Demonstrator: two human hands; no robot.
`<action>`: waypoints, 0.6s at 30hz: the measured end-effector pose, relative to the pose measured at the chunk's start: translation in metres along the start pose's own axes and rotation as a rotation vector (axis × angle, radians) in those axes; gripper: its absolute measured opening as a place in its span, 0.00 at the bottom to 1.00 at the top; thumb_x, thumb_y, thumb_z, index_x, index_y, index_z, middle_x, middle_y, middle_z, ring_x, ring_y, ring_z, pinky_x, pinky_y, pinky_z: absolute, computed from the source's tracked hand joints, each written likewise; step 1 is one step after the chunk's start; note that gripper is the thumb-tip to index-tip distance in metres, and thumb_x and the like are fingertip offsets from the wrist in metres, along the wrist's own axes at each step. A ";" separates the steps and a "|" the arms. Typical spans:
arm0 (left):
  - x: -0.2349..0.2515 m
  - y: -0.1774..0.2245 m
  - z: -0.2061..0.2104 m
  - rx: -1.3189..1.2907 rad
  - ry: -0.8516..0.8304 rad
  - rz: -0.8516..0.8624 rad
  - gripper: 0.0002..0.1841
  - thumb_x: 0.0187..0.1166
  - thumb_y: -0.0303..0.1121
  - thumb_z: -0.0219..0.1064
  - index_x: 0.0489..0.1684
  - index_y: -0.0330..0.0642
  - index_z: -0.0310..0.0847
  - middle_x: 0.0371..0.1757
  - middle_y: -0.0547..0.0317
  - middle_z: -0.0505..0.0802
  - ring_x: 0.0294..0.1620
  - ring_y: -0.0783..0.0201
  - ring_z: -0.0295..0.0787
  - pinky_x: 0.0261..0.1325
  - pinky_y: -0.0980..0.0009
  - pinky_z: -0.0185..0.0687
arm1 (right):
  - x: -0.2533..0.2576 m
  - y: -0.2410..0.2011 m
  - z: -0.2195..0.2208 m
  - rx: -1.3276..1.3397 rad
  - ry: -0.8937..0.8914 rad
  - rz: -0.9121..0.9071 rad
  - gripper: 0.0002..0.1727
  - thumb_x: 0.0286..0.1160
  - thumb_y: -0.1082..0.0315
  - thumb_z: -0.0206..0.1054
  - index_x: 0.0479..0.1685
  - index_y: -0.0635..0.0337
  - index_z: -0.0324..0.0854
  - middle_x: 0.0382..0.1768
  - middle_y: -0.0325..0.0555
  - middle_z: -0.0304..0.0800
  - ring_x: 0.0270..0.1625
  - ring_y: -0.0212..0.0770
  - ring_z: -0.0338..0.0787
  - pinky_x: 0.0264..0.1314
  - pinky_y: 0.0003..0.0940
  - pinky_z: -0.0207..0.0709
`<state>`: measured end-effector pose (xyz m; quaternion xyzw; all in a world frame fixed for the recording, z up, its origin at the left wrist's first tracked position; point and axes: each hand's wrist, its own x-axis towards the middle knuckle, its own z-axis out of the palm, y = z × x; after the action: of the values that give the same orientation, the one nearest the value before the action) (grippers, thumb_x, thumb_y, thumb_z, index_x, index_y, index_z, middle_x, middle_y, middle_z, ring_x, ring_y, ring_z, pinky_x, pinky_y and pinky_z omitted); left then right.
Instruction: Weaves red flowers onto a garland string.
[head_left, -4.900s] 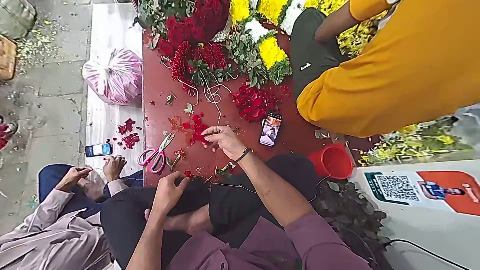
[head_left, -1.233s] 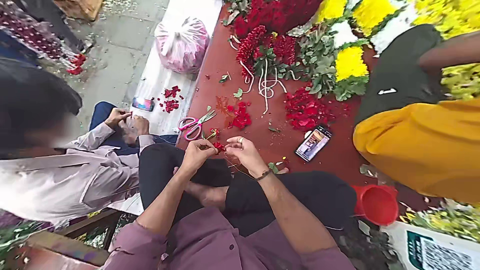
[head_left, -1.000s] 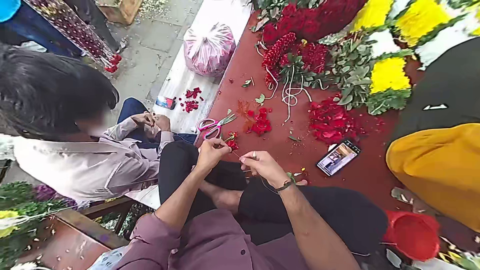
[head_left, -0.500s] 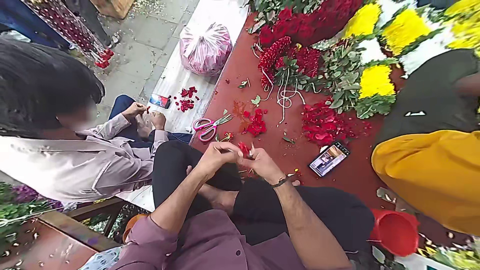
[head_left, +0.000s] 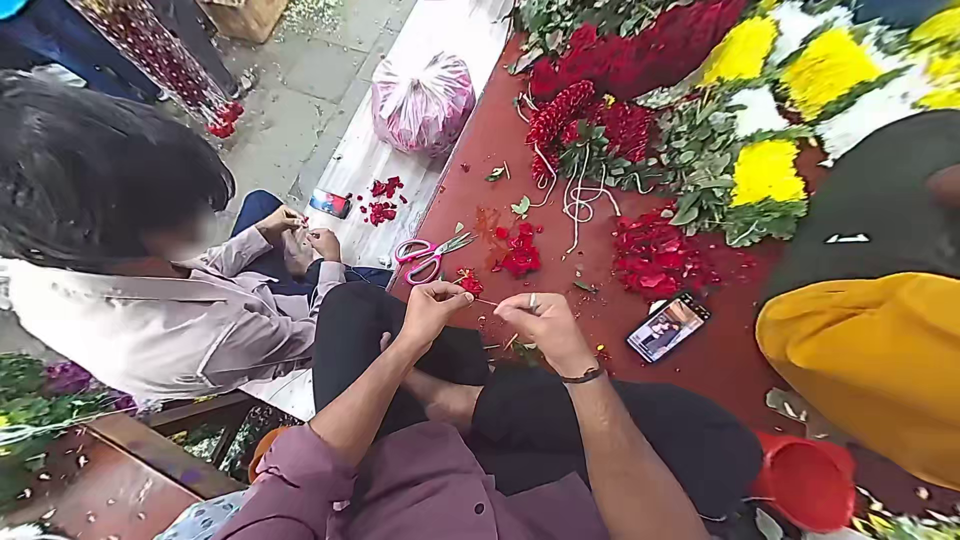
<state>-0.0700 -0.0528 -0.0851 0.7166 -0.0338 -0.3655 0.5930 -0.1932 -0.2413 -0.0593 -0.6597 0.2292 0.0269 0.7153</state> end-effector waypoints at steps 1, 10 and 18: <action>0.001 0.000 0.000 0.005 -0.009 0.001 0.05 0.73 0.30 0.80 0.37 0.39 0.93 0.34 0.55 0.94 0.31 0.65 0.87 0.37 0.67 0.85 | 0.001 0.001 -0.010 0.048 0.062 0.038 0.06 0.76 0.68 0.72 0.38 0.58 0.93 0.19 0.35 0.82 0.15 0.25 0.64 0.18 0.23 0.59; -0.007 0.023 -0.010 0.677 -0.612 0.054 0.08 0.67 0.41 0.80 0.33 0.48 0.94 0.37 0.61 0.94 0.45 0.62 0.90 0.52 0.52 0.86 | 0.003 0.014 0.006 -0.128 -0.140 -0.048 0.07 0.77 0.66 0.71 0.37 0.58 0.94 0.29 0.37 0.93 0.31 0.27 0.86 0.39 0.27 0.81; 0.004 0.007 -0.008 0.019 -0.065 0.001 0.05 0.72 0.30 0.80 0.33 0.39 0.92 0.34 0.55 0.94 0.33 0.64 0.87 0.41 0.65 0.86 | 0.001 0.033 0.021 -0.097 -0.264 0.013 0.08 0.77 0.64 0.73 0.38 0.58 0.95 0.31 0.36 0.95 0.34 0.24 0.89 0.44 0.25 0.84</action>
<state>-0.0600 -0.0495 -0.0805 0.7099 -0.0570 -0.3879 0.5851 -0.1975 -0.2174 -0.0900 -0.6826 0.1358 0.1291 0.7064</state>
